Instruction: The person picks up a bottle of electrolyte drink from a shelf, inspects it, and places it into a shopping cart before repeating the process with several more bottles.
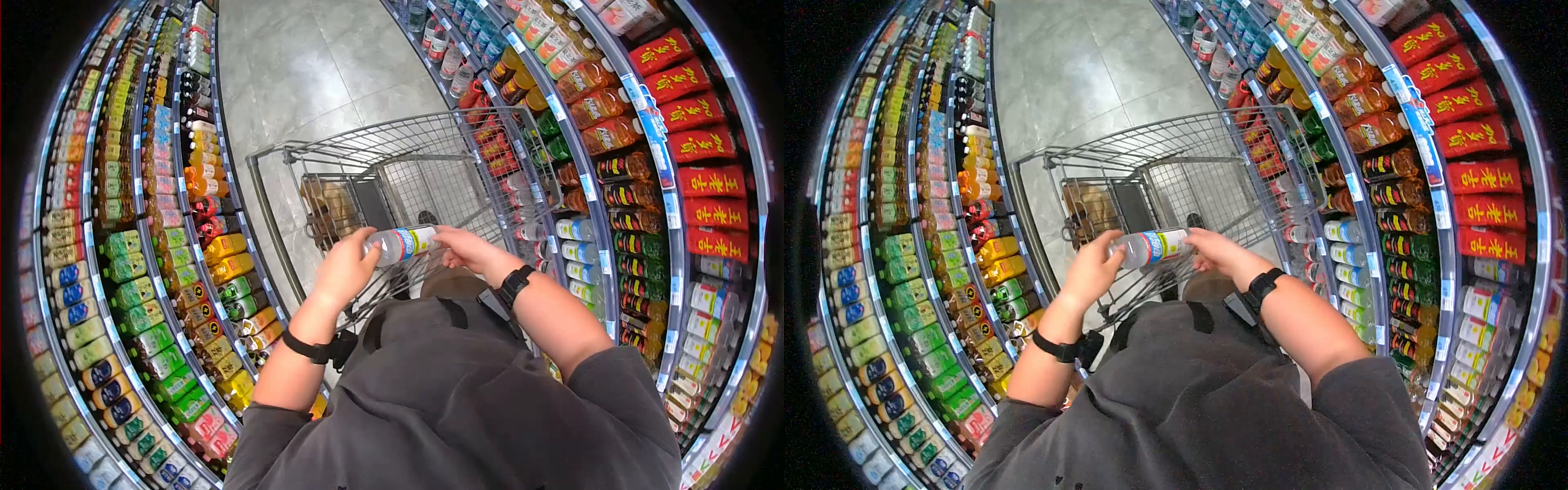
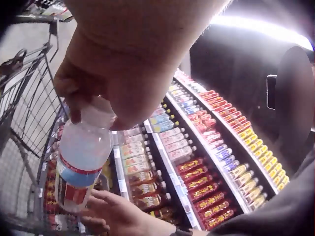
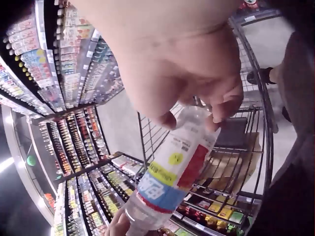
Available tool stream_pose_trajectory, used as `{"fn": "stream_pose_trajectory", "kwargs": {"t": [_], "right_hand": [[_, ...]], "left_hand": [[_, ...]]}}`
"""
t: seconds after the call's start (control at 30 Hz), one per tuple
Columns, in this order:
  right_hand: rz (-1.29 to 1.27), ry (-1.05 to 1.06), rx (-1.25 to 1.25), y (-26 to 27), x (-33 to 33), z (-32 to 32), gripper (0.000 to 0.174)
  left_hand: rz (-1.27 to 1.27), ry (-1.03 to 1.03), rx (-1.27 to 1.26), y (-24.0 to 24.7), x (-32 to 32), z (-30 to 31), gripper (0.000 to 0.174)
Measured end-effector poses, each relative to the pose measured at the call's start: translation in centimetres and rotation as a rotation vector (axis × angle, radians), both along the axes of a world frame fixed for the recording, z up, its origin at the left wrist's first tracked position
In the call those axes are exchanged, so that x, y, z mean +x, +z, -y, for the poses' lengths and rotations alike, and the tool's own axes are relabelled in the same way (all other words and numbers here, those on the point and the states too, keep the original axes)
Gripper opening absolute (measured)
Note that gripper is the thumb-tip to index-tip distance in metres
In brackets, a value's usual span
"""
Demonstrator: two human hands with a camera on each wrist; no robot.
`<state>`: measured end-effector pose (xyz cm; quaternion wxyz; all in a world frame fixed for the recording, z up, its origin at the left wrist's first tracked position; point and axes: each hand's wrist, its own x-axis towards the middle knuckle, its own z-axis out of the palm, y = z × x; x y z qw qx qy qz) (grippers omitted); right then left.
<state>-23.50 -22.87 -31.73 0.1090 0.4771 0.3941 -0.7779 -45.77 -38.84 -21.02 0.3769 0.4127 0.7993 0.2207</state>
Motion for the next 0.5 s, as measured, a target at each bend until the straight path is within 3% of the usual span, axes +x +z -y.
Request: {"fn": "stream_pose_trajectory", "kwargs": {"t": [0.07,0.13,0.2,0.27,0.33,0.43,0.5], "right_hand": [[0.014,0.008,-0.056,-5.1,-0.2,-0.7,0.061],[0.082,0.124,-0.098,-7.5,-1.0,-1.7,0.066],[0.043,0.104,-0.183,-10.6,-1.5,-1.7,0.072],[0.141,-0.010,-0.201,-12.2,-2.3,-0.5,0.072],[0.172,0.003,-0.260,-13.8,-2.8,0.1,0.066],[0.183,0.233,-0.222,-17.6,-3.4,0.7,0.053],[0.219,0.251,-0.296,-19.3,-3.6,1.2,0.052]], "left_hand": [[0.047,0.039,-0.001,-4.1,0.5,-1.1,0.041],[0.130,0.050,-0.099,-6.9,1.2,-2.6,0.040],[0.090,0.034,-0.117,-10.7,2.1,-4.1,0.041],[0.058,0.029,-0.270,-14.5,3.0,-4.9,0.043],[0.064,0.015,-0.340,-18.1,3.4,-5.3,0.045],[0.038,-0.036,-0.439,-23.8,4.0,-5.6,0.049],[0.043,-0.080,-0.491,-26.1,4.5,-5.6,0.051]]}}
